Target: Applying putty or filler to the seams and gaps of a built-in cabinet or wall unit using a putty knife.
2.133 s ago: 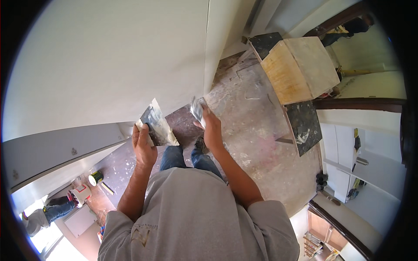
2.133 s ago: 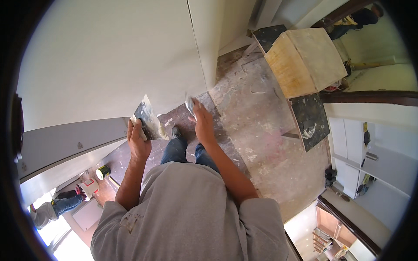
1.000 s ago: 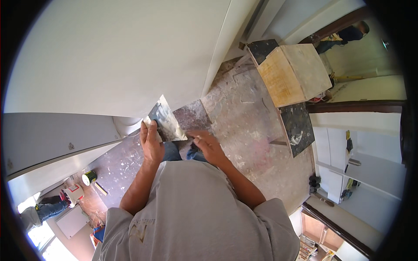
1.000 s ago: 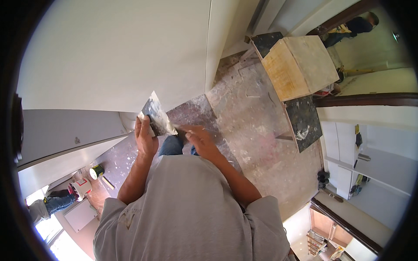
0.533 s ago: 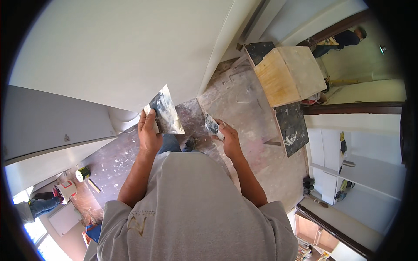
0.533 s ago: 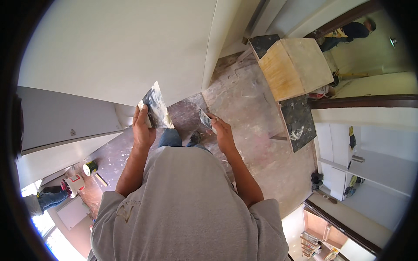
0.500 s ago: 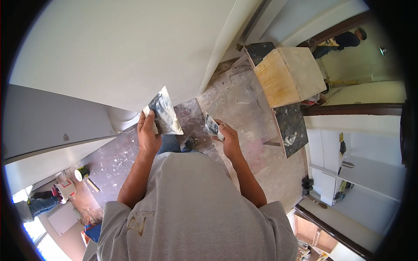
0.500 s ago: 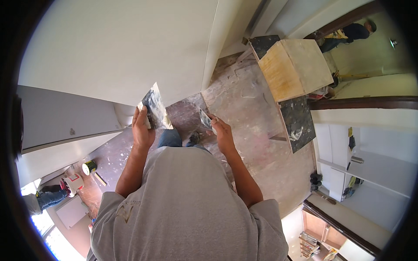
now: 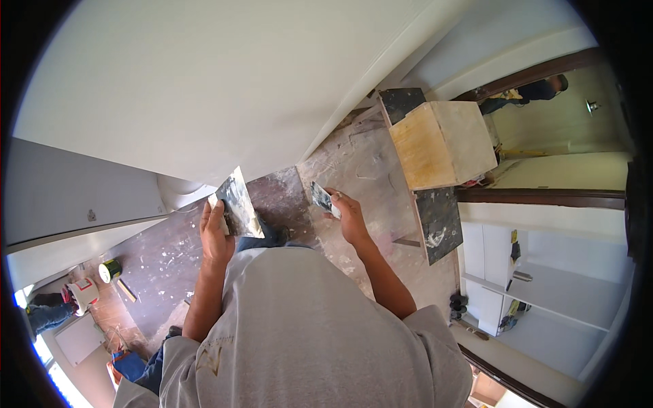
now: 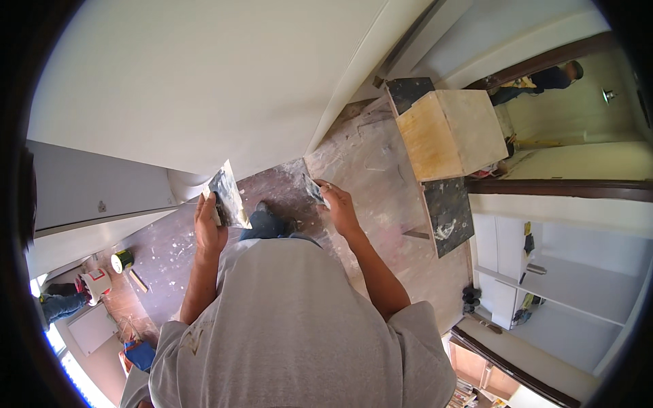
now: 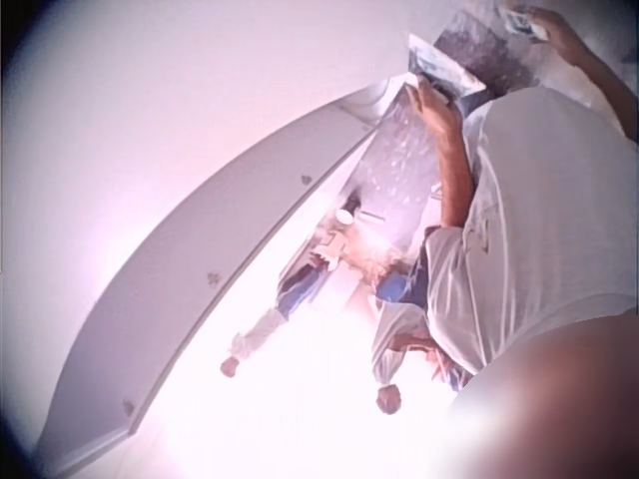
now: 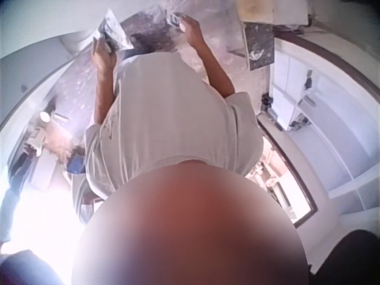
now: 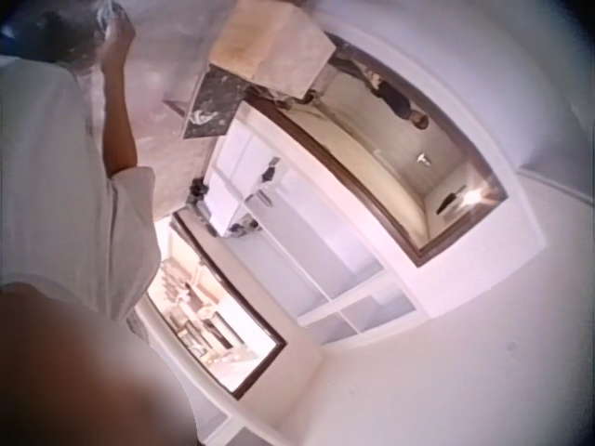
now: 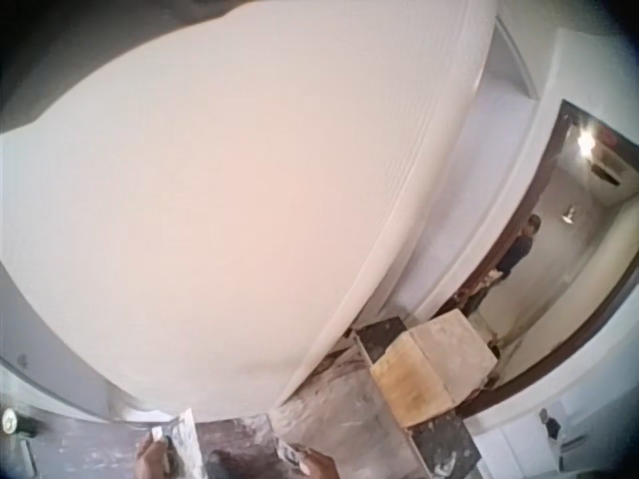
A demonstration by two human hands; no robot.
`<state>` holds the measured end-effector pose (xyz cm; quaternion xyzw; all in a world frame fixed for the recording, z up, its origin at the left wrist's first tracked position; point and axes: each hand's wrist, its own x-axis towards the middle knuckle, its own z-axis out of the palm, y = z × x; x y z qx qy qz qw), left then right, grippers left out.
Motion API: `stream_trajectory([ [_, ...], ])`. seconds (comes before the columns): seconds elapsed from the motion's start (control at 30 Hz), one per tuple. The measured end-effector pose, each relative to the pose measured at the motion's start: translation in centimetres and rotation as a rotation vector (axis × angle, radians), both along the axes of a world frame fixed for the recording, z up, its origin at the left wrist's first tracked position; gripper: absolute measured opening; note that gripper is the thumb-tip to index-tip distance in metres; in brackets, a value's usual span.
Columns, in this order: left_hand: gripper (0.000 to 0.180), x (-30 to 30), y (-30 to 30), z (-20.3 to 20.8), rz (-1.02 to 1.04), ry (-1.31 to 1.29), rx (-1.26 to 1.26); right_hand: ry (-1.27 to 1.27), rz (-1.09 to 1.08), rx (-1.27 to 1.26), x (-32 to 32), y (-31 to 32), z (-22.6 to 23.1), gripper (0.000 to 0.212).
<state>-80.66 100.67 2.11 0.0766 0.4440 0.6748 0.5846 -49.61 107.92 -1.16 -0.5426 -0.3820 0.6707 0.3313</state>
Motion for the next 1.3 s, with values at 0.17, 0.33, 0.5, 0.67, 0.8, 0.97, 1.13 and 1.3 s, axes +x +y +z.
stream_trajectory([
  [0.17, 0.025, -0.1, 1.2, 0.4, -0.023, -0.074, 0.034, 0.157, 0.083, -0.038, 0.1, 2.6, 1.6, 0.05],
  [0.33, 0.026, 1.7, 1.4, 1.9, 0.03, -0.047, 0.043, -0.052, 0.16, 0.084, 1.2, 4.3, 1.2, 0.053],
  [0.5, 0.028, 5.2, 0.9, 0.6, 0.22, 0.019, 0.044, -0.006, 0.259, 0.112, 7.4, 9.3, -0.6, 0.054],
  [0.67, 0.029, 12.7, -0.2, -2.1, 0.553, -0.044, 0.069, 0.3, 0.235, -0.144, 15.2, 16.0, -1.8, 0.063],
  [0.8, 0.032, 19.5, -3.9, -4.1, 0.727, -0.059, 0.09, 0.584, 0.406, -0.24, 19.1, 18.8, 0.2, 0.064],
  [0.97, 0.029, 26.9, -7.8, -7.0, 0.896, -0.095, 0.012, 0.507, 0.462, -0.18, 21.5, 22.7, -0.5, 0.055],
  [1.13, 0.03, 32.6, -10.8, -8.0, 0.994, -0.126, 0.0, -0.028, 0.641, 0.238, 18.3, 25.3, 2.4, 0.031],
  [1.3, 0.029, 35.9, -11.6, -8.1, 1.024, -0.139, 0.028, -0.605, 0.972, 0.857, 15.1, 28.3, 3.4, 0.04],
])
